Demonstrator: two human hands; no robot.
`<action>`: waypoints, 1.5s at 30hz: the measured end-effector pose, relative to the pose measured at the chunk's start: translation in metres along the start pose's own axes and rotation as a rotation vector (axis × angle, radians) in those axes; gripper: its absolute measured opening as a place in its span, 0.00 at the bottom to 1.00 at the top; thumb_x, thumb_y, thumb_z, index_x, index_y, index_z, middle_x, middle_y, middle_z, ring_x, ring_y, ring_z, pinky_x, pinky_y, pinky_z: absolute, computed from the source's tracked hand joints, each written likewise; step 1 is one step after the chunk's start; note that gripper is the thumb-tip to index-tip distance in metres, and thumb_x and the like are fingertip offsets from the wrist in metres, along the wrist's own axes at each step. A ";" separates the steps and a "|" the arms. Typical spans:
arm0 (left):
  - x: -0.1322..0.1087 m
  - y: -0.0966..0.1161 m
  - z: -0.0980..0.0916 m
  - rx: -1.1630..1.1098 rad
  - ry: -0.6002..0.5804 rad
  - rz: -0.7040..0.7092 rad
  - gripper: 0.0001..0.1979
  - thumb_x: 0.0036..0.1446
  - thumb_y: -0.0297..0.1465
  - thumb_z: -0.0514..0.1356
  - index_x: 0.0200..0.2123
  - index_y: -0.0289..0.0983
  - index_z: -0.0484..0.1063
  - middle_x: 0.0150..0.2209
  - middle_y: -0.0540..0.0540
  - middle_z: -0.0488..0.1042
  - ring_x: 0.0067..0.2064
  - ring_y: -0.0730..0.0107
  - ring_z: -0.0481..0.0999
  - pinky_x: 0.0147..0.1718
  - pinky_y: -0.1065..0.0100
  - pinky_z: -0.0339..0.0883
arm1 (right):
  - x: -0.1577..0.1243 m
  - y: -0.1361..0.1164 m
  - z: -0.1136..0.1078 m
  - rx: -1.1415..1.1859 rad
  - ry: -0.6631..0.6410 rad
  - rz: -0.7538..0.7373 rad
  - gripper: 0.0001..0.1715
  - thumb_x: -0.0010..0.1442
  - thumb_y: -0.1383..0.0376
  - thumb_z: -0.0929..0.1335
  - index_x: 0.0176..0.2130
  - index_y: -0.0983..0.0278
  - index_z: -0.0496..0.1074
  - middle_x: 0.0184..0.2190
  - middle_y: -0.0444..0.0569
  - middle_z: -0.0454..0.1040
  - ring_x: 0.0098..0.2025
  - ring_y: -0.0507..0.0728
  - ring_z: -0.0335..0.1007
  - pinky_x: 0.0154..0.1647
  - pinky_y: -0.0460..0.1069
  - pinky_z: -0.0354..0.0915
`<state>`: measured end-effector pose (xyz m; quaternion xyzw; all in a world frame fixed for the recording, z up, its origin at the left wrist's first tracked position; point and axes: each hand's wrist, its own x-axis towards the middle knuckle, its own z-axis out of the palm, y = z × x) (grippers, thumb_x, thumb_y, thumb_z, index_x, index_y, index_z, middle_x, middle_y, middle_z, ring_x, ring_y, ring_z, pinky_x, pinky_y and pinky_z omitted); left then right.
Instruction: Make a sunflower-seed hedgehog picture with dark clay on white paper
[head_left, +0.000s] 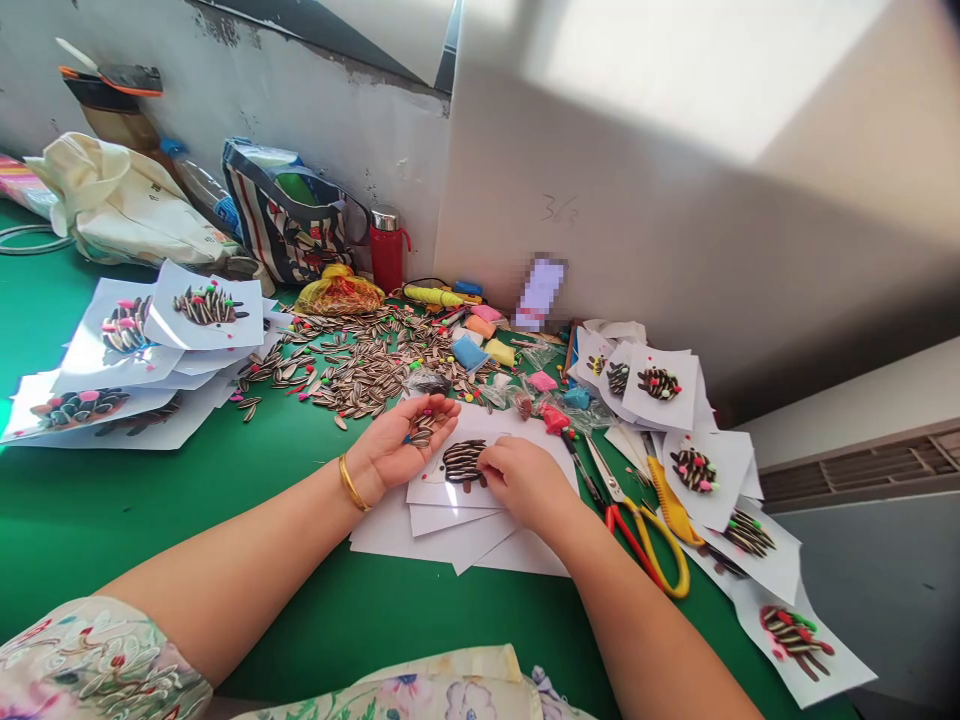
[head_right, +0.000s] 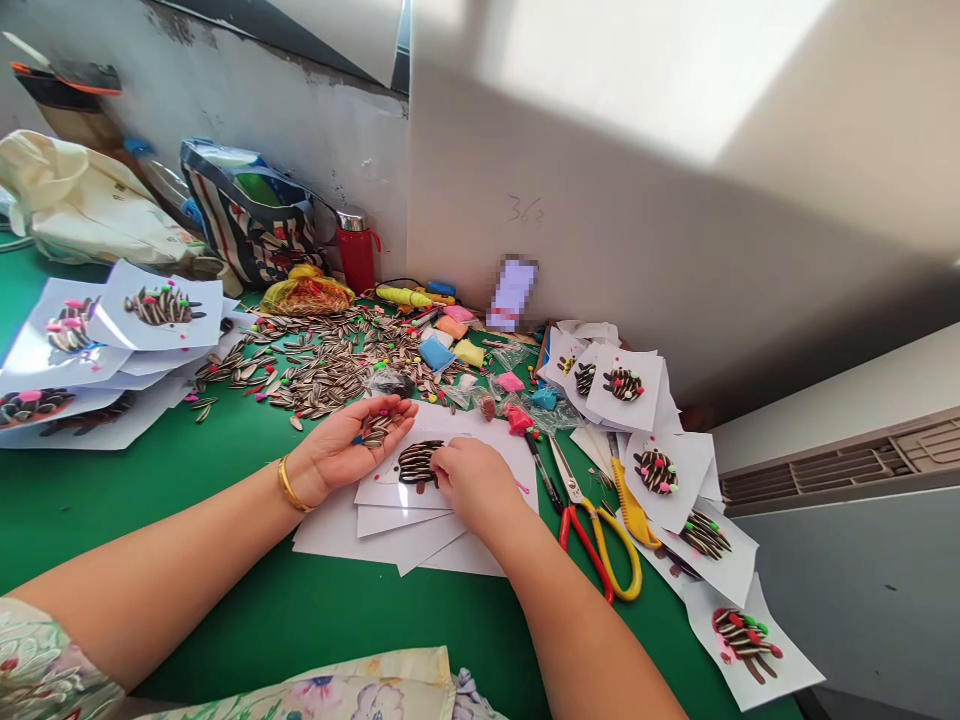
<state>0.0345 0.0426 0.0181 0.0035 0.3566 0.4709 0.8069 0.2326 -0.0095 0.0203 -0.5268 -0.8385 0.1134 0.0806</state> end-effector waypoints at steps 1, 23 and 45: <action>0.000 0.000 0.000 0.000 0.000 -0.001 0.06 0.62 0.21 0.55 0.35 0.30 0.73 0.38 0.38 0.77 0.43 0.63 0.81 0.43 0.64 0.79 | 0.000 0.000 0.001 -0.006 0.000 -0.002 0.08 0.61 0.70 0.67 0.34 0.61 0.76 0.31 0.46 0.74 0.36 0.54 0.67 0.34 0.47 0.55; -0.014 -0.002 0.006 -0.056 -0.079 -0.086 0.13 0.66 0.30 0.52 0.39 0.29 0.74 0.43 0.33 0.78 0.49 0.55 0.79 0.43 0.61 0.78 | -0.003 0.000 -0.005 0.045 0.108 -0.044 0.07 0.59 0.71 0.68 0.34 0.62 0.77 0.33 0.48 0.72 0.37 0.55 0.67 0.37 0.48 0.60; -0.038 -0.038 0.006 0.086 -0.294 -0.341 0.10 0.66 0.31 0.55 0.33 0.32 0.72 0.34 0.42 0.76 0.36 0.67 0.78 0.40 0.64 0.75 | -0.013 -0.021 -0.013 0.302 0.490 -0.094 0.11 0.66 0.64 0.64 0.42 0.59 0.77 0.34 0.49 0.71 0.39 0.57 0.67 0.42 0.52 0.64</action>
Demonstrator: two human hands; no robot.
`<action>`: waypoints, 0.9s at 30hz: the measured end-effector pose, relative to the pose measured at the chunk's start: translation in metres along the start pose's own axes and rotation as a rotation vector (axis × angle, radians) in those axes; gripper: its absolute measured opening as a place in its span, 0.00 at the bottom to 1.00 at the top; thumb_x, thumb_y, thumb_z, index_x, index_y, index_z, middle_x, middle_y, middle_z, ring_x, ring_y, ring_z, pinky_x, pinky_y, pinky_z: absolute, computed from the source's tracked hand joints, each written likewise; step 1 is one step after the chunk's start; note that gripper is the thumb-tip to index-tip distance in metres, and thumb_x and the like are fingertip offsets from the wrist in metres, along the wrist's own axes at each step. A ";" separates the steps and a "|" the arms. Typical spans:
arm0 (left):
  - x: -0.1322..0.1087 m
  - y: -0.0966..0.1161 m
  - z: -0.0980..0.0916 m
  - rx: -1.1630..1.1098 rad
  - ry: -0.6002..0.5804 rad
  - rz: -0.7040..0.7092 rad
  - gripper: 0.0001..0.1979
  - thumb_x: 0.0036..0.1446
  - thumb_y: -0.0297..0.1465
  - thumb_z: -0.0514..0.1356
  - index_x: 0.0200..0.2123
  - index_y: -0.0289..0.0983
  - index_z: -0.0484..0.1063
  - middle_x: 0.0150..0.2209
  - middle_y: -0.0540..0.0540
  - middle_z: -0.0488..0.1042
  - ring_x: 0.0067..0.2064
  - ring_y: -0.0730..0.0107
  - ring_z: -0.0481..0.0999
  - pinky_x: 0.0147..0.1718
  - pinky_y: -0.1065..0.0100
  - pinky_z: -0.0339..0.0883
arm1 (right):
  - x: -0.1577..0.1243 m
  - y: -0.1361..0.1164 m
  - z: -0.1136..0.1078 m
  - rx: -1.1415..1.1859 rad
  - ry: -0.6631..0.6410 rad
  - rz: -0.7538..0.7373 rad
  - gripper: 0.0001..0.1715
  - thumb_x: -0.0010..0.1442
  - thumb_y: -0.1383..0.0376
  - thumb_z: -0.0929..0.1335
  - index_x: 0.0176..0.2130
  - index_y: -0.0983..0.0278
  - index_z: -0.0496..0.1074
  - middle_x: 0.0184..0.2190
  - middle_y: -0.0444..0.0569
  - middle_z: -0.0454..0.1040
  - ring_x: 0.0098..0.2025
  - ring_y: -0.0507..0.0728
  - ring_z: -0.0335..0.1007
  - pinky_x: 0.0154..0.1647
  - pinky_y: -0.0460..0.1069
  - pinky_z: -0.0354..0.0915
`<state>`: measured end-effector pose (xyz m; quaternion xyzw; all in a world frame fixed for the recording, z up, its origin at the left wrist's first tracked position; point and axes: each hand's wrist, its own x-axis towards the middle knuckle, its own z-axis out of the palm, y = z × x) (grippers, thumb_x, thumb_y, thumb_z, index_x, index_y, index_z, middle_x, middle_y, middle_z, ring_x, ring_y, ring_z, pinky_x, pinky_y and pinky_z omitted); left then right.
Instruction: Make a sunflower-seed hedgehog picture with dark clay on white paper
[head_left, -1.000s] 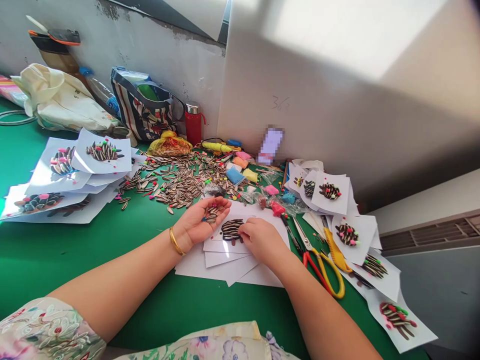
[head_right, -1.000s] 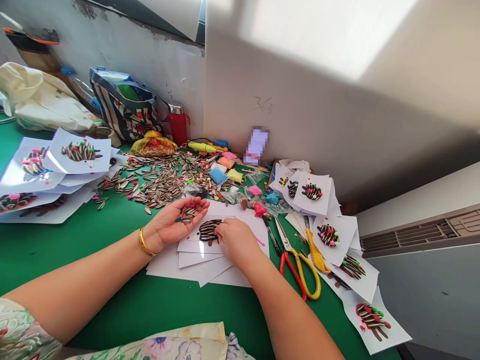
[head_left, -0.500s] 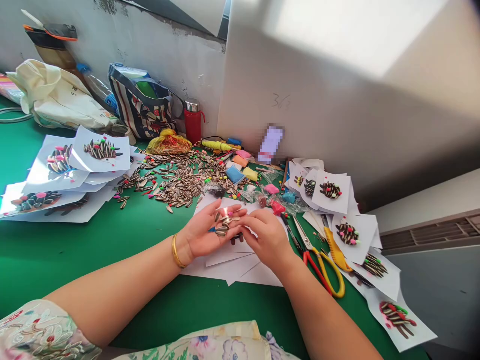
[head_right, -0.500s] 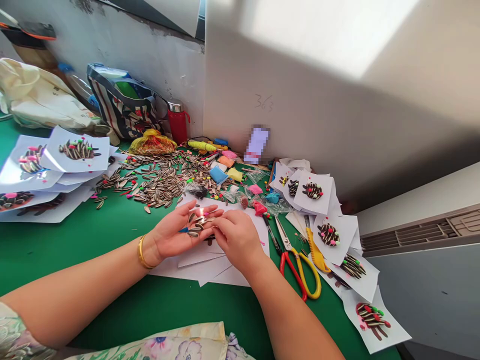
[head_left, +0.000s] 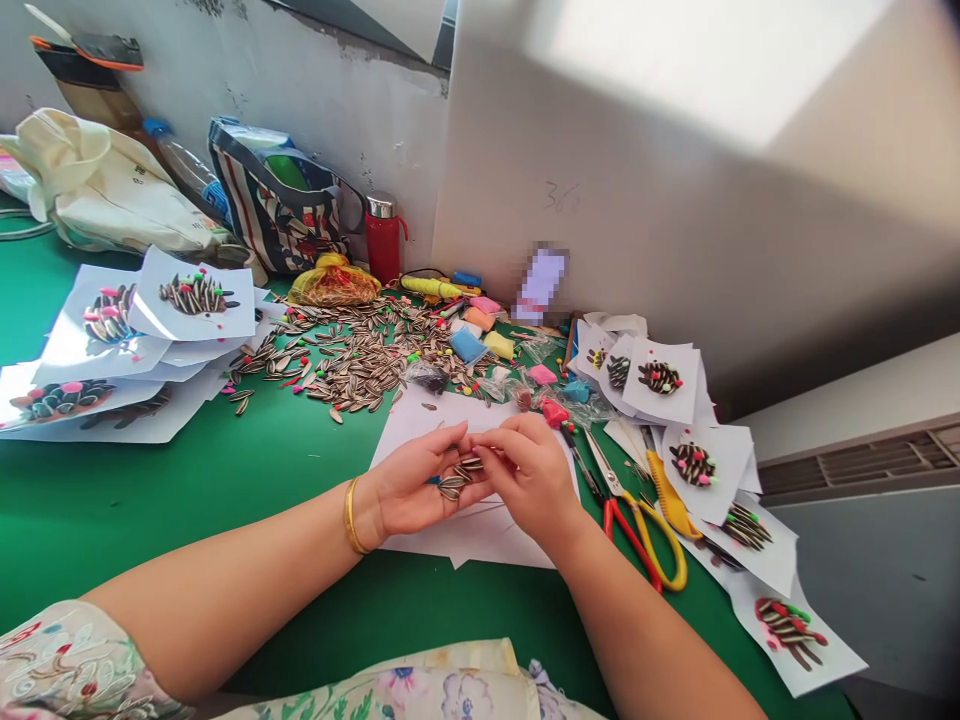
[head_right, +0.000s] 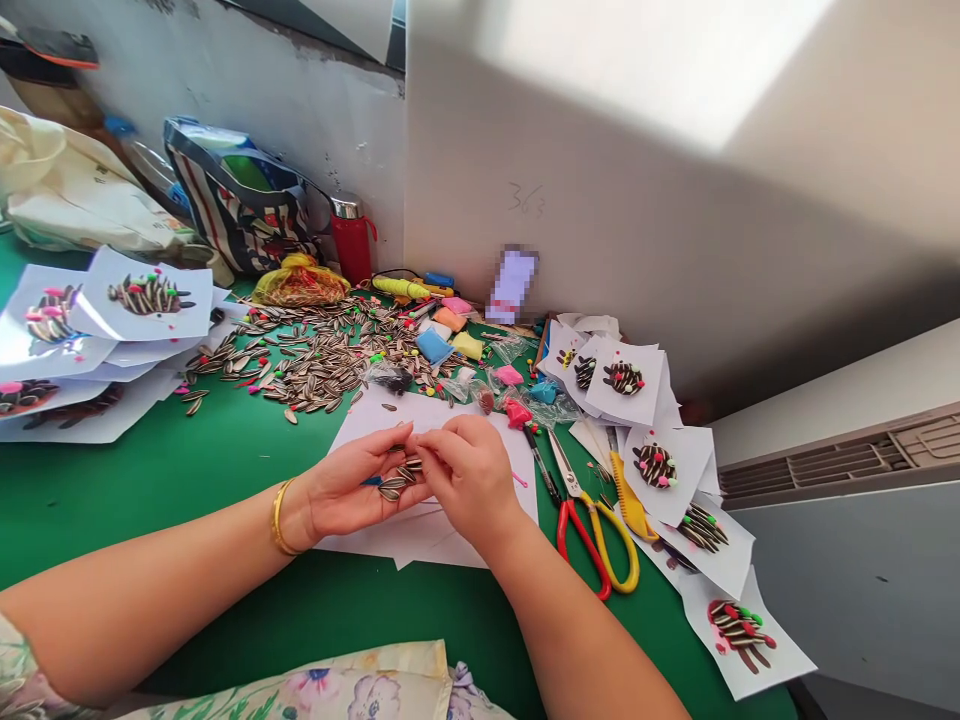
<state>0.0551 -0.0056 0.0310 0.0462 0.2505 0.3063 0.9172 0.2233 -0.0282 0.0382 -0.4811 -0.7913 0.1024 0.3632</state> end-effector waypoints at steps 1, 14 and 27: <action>0.000 0.000 0.000 0.022 0.011 0.005 0.06 0.64 0.28 0.57 0.35 0.33 0.72 0.35 0.42 0.75 0.36 0.68 0.78 0.38 0.66 0.75 | 0.001 0.001 -0.002 0.039 0.027 0.020 0.10 0.66 0.64 0.65 0.41 0.59 0.77 0.34 0.49 0.70 0.39 0.56 0.67 0.42 0.52 0.65; 0.002 0.009 -0.004 0.167 0.040 0.067 0.05 0.60 0.24 0.62 0.31 0.32 0.68 0.28 0.49 0.65 0.23 0.84 0.66 0.13 0.86 0.49 | 0.006 0.006 -0.004 0.177 -0.039 0.104 0.05 0.62 0.67 0.68 0.35 0.60 0.75 0.32 0.47 0.74 0.39 0.55 0.68 0.41 0.50 0.64; 0.009 0.033 -0.006 -0.004 0.214 0.233 0.06 0.64 0.22 0.55 0.32 0.34 0.66 0.28 0.51 0.63 0.22 0.84 0.64 0.10 0.83 0.48 | 0.009 0.035 -0.027 -0.127 -0.379 0.257 0.08 0.58 0.69 0.67 0.29 0.61 0.74 0.30 0.45 0.73 0.34 0.53 0.66 0.33 0.47 0.59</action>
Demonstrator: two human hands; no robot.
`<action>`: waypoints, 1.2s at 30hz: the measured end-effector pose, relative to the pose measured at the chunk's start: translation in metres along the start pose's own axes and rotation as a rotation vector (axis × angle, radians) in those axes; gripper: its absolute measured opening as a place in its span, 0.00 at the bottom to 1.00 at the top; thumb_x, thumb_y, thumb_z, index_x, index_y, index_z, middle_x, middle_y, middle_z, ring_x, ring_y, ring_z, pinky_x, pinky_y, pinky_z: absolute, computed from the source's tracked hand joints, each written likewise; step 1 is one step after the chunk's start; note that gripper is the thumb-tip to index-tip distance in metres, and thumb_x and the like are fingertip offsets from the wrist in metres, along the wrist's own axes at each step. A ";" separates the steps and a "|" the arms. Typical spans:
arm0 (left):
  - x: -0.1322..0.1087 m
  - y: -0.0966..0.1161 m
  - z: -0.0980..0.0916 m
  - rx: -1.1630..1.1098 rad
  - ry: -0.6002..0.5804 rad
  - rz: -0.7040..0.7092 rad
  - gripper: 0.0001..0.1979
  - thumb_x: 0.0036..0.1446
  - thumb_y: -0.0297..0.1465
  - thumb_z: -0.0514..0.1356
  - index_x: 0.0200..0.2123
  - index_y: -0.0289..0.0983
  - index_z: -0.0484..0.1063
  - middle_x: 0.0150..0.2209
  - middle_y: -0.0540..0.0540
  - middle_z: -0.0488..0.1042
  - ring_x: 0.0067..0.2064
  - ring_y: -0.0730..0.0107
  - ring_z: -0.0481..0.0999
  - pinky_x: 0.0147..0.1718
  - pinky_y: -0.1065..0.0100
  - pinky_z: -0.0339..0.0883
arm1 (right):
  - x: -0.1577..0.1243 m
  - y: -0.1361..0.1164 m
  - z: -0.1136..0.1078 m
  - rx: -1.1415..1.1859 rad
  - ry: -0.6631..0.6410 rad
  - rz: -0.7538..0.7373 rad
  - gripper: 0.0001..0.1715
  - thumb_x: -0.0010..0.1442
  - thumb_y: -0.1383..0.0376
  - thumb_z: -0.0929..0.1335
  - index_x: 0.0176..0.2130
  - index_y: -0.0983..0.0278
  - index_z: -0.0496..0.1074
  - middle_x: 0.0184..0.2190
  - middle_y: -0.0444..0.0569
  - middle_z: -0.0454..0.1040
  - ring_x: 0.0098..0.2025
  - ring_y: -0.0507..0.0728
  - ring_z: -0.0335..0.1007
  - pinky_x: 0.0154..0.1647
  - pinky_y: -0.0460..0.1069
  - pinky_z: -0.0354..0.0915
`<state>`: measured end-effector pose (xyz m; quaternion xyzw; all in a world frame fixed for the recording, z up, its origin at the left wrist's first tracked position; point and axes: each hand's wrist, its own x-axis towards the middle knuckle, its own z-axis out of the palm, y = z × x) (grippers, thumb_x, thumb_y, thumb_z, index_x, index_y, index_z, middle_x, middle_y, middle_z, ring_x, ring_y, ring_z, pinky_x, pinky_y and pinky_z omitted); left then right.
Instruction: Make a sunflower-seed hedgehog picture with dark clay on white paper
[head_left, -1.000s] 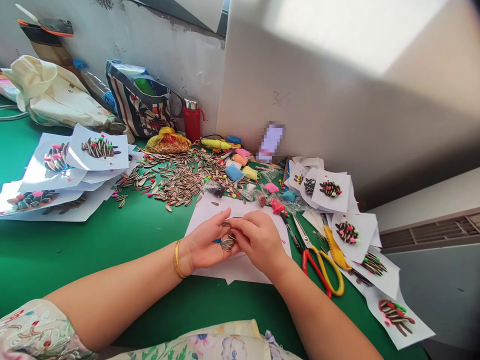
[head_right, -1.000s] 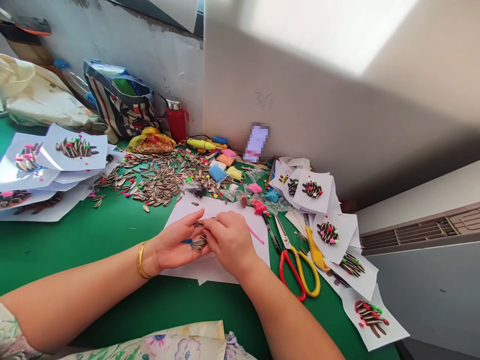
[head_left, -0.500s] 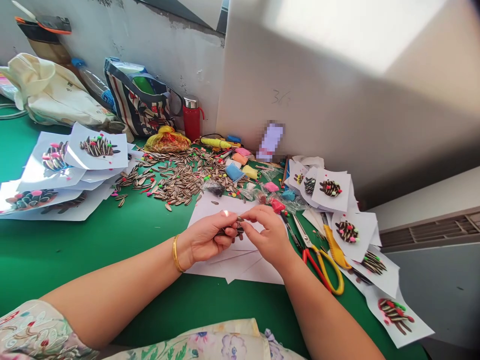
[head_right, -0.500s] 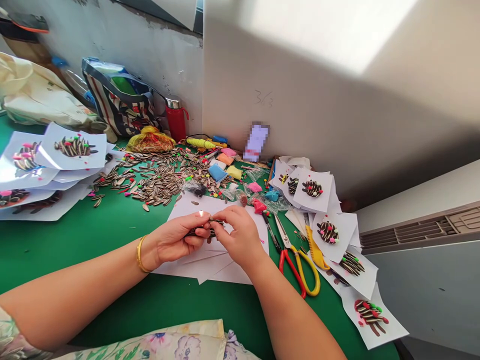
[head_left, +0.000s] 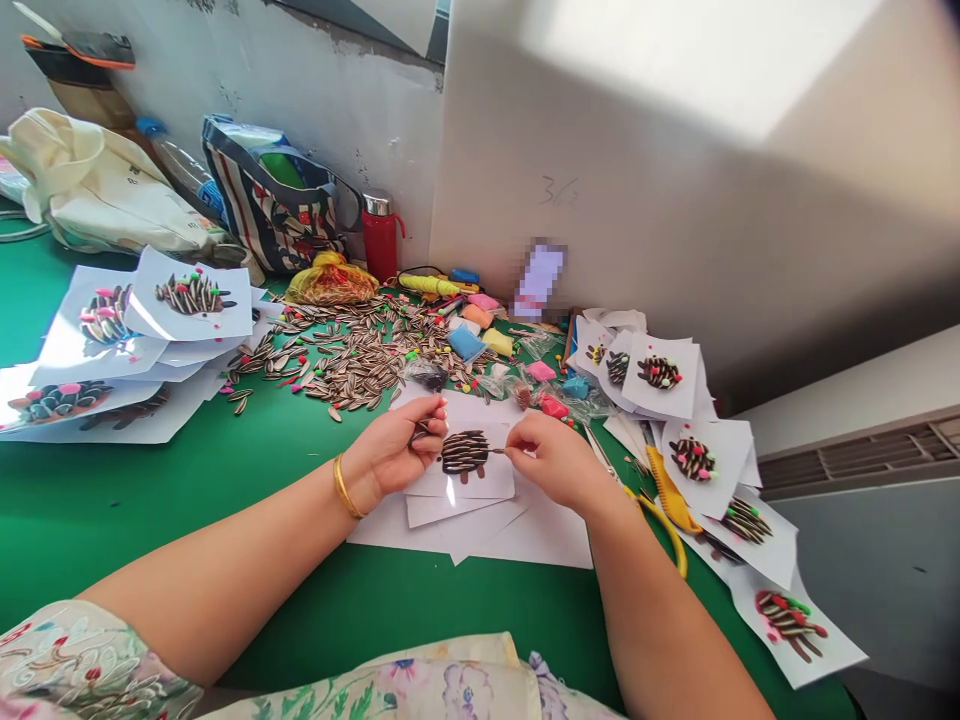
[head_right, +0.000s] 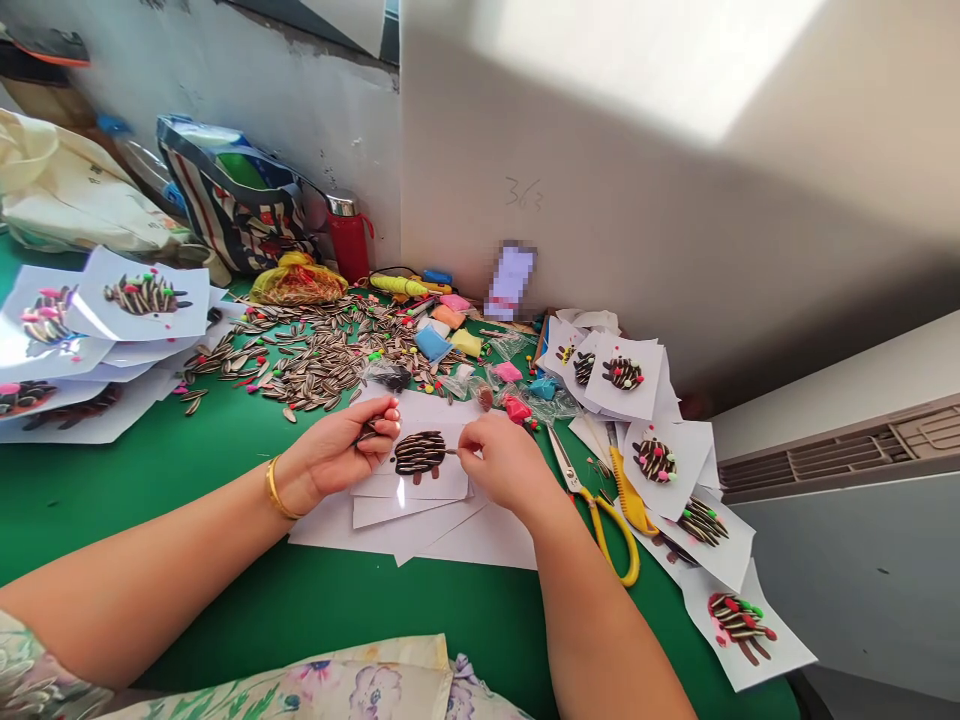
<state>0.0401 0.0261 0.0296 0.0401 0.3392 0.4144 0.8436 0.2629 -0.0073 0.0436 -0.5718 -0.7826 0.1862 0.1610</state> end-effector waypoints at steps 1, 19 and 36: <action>0.001 0.002 0.000 -0.020 0.012 0.007 0.06 0.64 0.22 0.54 0.33 0.34 0.66 0.28 0.51 0.63 0.21 0.84 0.64 0.10 0.83 0.48 | 0.001 0.001 0.000 -0.029 -0.028 0.005 0.08 0.57 0.70 0.67 0.29 0.61 0.74 0.30 0.45 0.73 0.34 0.53 0.66 0.33 0.47 0.58; 0.006 0.002 -0.004 -0.005 0.059 0.005 0.06 0.64 0.22 0.54 0.33 0.33 0.65 0.28 0.51 0.63 0.21 0.84 0.64 0.11 0.83 0.49 | 0.008 -0.009 0.023 -0.314 -0.061 -0.113 0.10 0.60 0.69 0.66 0.30 0.63 0.77 0.31 0.49 0.76 0.36 0.56 0.68 0.35 0.49 0.55; 0.006 0.001 -0.003 0.001 0.086 0.005 0.06 0.64 0.22 0.54 0.33 0.33 0.65 0.28 0.51 0.62 0.21 0.83 0.64 0.12 0.83 0.49 | 0.005 -0.010 0.024 -0.363 -0.054 -0.042 0.06 0.60 0.65 0.67 0.35 0.59 0.75 0.29 0.44 0.76 0.30 0.54 0.66 0.29 0.49 0.48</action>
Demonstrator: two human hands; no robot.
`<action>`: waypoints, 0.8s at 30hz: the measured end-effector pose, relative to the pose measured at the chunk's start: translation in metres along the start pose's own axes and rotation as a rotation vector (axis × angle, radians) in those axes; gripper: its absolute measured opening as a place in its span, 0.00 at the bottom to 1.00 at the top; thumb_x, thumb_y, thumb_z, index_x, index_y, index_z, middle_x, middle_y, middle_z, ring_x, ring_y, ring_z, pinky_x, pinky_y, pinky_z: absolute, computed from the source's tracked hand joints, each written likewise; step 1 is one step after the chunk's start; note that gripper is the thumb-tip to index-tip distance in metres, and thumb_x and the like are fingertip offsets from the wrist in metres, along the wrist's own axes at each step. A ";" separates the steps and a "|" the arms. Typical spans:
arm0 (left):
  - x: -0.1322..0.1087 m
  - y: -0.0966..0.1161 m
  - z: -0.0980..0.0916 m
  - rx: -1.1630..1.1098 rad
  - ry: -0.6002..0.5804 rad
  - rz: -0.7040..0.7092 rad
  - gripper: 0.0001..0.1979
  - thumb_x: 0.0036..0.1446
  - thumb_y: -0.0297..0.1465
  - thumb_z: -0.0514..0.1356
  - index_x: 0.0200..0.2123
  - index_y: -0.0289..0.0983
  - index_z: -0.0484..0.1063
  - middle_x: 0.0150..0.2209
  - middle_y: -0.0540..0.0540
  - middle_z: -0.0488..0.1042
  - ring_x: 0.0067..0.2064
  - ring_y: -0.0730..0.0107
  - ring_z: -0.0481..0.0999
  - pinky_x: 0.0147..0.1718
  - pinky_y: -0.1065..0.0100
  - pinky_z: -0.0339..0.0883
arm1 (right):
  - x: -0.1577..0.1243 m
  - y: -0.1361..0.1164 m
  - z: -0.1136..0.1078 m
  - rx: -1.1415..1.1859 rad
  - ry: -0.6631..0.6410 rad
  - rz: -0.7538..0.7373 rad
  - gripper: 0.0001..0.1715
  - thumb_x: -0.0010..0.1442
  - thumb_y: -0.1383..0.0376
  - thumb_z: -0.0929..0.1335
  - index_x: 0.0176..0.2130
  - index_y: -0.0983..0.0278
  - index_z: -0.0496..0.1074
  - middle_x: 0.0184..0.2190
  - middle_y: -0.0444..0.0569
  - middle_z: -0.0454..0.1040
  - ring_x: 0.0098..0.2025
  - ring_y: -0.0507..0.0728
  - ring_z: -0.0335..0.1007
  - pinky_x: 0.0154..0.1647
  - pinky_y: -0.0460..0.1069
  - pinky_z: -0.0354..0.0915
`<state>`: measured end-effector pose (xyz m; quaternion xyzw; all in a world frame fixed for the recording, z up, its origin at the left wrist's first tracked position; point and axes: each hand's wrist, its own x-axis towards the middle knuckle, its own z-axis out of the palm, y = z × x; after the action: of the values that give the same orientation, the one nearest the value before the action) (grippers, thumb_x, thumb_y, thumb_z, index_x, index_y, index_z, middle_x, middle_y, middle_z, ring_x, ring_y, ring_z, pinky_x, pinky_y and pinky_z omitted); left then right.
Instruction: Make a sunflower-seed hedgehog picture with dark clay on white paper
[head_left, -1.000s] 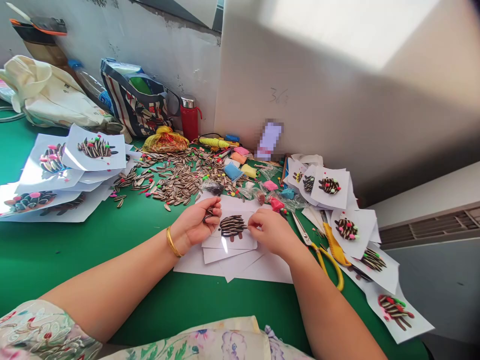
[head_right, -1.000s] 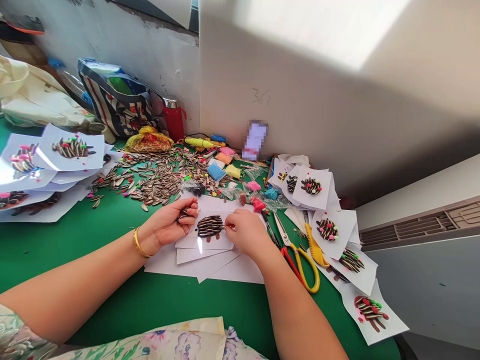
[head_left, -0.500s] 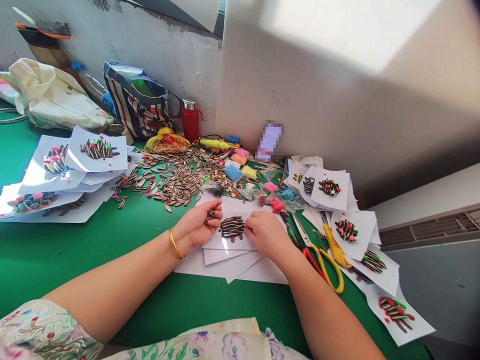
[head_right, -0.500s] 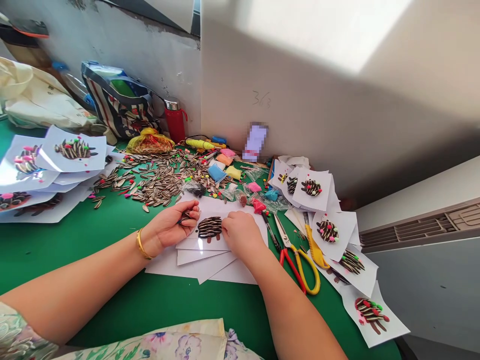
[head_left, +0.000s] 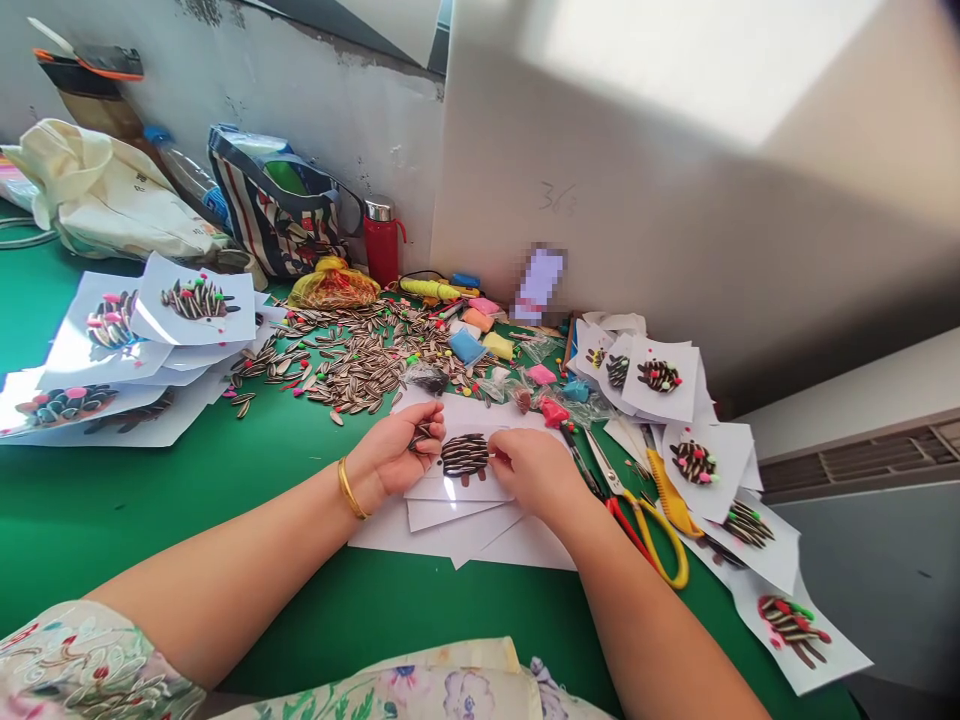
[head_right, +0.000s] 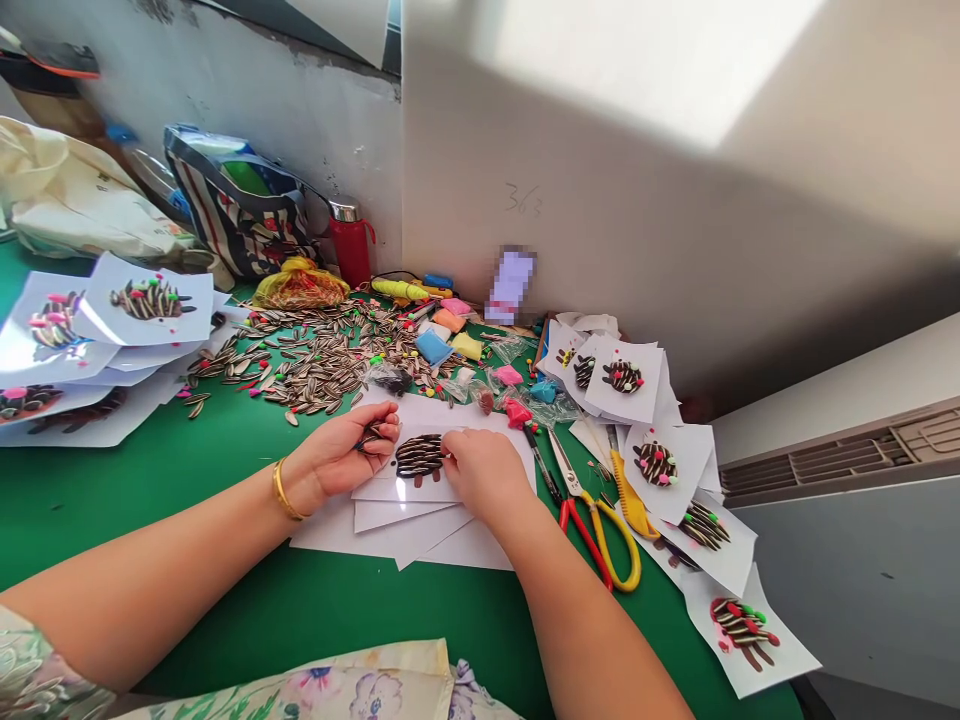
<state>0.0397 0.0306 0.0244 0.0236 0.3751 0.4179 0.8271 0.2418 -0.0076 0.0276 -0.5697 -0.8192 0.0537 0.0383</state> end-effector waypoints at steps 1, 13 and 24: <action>0.000 0.000 0.000 -0.001 -0.001 -0.001 0.06 0.64 0.22 0.54 0.33 0.33 0.65 0.28 0.51 0.62 0.21 0.83 0.64 0.12 0.83 0.49 | 0.000 0.000 0.000 0.012 -0.001 -0.005 0.06 0.60 0.66 0.67 0.34 0.59 0.75 0.29 0.44 0.76 0.30 0.54 0.66 0.29 0.49 0.48; 0.001 0.000 -0.001 -0.008 -0.004 -0.012 0.05 0.63 0.21 0.54 0.33 0.33 0.66 0.27 0.51 0.62 0.21 0.83 0.64 0.12 0.83 0.50 | 0.005 0.000 0.005 0.066 -0.035 -0.041 0.10 0.60 0.69 0.66 0.30 0.59 0.76 0.29 0.45 0.75 0.34 0.53 0.67 0.32 0.48 0.53; -0.007 0.001 0.004 -0.095 -0.046 -0.067 0.06 0.64 0.26 0.53 0.37 0.31 0.70 0.30 0.44 0.70 0.28 0.74 0.75 0.20 0.78 0.69 | 0.002 0.005 -0.003 0.091 0.045 -0.036 0.07 0.61 0.67 0.68 0.33 0.61 0.77 0.30 0.46 0.75 0.35 0.55 0.68 0.34 0.48 0.56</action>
<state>0.0389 0.0268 0.0316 -0.0185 0.3362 0.4066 0.8493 0.2463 -0.0040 0.0301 -0.5537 -0.8249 0.0775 0.0836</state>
